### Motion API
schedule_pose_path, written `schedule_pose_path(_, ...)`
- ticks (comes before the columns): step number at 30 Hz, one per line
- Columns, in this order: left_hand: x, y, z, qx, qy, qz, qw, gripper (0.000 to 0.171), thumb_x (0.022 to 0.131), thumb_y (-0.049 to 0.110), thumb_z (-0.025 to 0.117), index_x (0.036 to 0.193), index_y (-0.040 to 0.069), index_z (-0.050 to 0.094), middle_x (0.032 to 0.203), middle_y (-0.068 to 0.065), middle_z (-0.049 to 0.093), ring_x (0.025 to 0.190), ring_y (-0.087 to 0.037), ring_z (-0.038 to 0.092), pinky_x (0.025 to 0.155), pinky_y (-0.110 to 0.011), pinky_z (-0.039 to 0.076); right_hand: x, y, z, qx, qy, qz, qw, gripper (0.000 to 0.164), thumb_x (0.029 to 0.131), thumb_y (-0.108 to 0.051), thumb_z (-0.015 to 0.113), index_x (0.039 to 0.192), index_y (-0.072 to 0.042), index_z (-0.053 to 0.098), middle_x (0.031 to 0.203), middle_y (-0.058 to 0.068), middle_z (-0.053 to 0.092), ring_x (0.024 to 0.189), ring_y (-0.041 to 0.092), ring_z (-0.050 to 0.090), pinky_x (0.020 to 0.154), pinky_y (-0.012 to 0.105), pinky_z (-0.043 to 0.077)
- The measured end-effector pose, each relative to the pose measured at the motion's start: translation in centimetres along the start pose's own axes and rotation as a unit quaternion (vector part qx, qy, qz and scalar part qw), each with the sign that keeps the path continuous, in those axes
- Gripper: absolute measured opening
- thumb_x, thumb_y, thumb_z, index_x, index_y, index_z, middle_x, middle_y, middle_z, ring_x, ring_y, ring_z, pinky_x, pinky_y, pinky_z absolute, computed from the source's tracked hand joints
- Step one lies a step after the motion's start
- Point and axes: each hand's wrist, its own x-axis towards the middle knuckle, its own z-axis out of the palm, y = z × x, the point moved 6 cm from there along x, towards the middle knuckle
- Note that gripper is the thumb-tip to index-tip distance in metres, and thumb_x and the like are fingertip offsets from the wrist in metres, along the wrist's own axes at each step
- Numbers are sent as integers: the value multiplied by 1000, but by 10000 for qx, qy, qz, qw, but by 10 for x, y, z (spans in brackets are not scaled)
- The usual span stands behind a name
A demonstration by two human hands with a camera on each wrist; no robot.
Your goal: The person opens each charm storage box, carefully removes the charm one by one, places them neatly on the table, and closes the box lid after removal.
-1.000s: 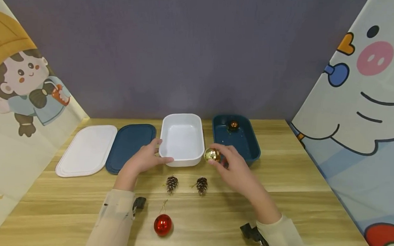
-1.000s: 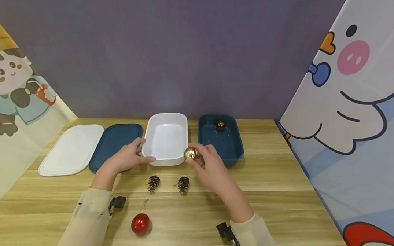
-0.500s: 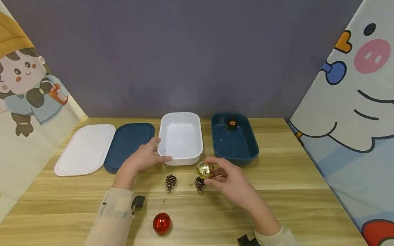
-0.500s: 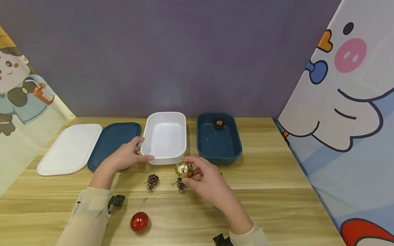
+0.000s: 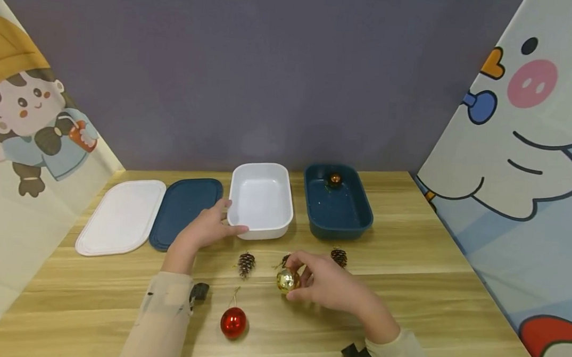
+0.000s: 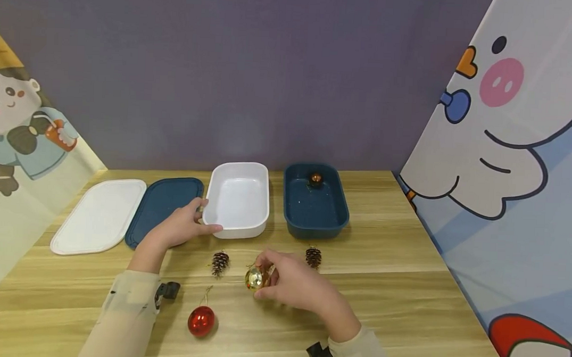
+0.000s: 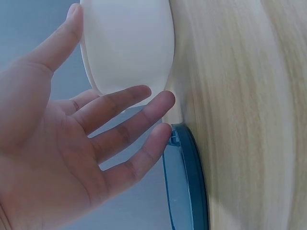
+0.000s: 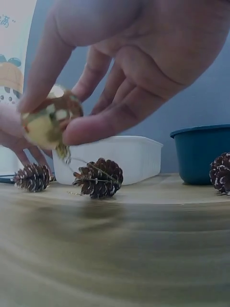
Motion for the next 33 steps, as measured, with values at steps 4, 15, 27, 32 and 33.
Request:
schedule_pose_path(4, 0, 2, -1, 23, 16, 3, 10000, 110, 94, 55, 79, 168, 1, 18, 165, -31, 42, 155, -47, 40, 123, -63, 39, -1, 1, 9, -238, -428, 38, 9988, 41, 85, -23, 92, 116, -22, 65, 98, -7, 68, 77, 6, 65, 64, 24, 56)
schedule_pose_path(15, 0, 1, -1, -47, -7, -29, 10000, 112, 94, 55, 79, 169, 1, 16, 166, -30, 40, 156, -47, 39, 123, -63, 39, -1, 2, 28, -489, -1102, -23, 9927, 40, 82, -18, 93, 109, -23, 65, 89, -11, 64, 74, 0, 59, 67, 20, 53)
schedule_pose_path(27, -3, 2, 1, -115, -46, -56, 9999, 115, 93, 56, 79, 169, 1, 14, 168, -29, 38, 156, -47, 39, 123, -63, 39, -8, -3, 31, -1173, -1406, -367, 9824, 52, 81, -19, 91, 128, -28, 72, 123, -19, 66, 108, -3, 59, 98, 23, 55)
schedule_pose_path(32, -2, 2, 1, -91, -25, -28, 10000, 114, 93, 55, 80, 169, 0, 15, 167, -30, 39, 155, -47, 40, 122, -63, 40, -9, -5, 30, -1240, -1398, -555, 9808, 51, 86, -30, 89, 134, -27, 71, 131, -18, 65, 120, -1, 60, 107, 28, 54)
schedule_pose_path(33, -2, 3, 0, -87, -19, -18, 10000, 114, 93, 55, 80, 169, 0, 15, 167, -30, 39, 155, -47, 40, 122, -63, 40, -9, -5, 30, -1226, -1393, -551, 9811, 50, 87, -31, 89, 133, -27, 71, 131, -18, 65, 120, -1, 60, 108, 28, 54)
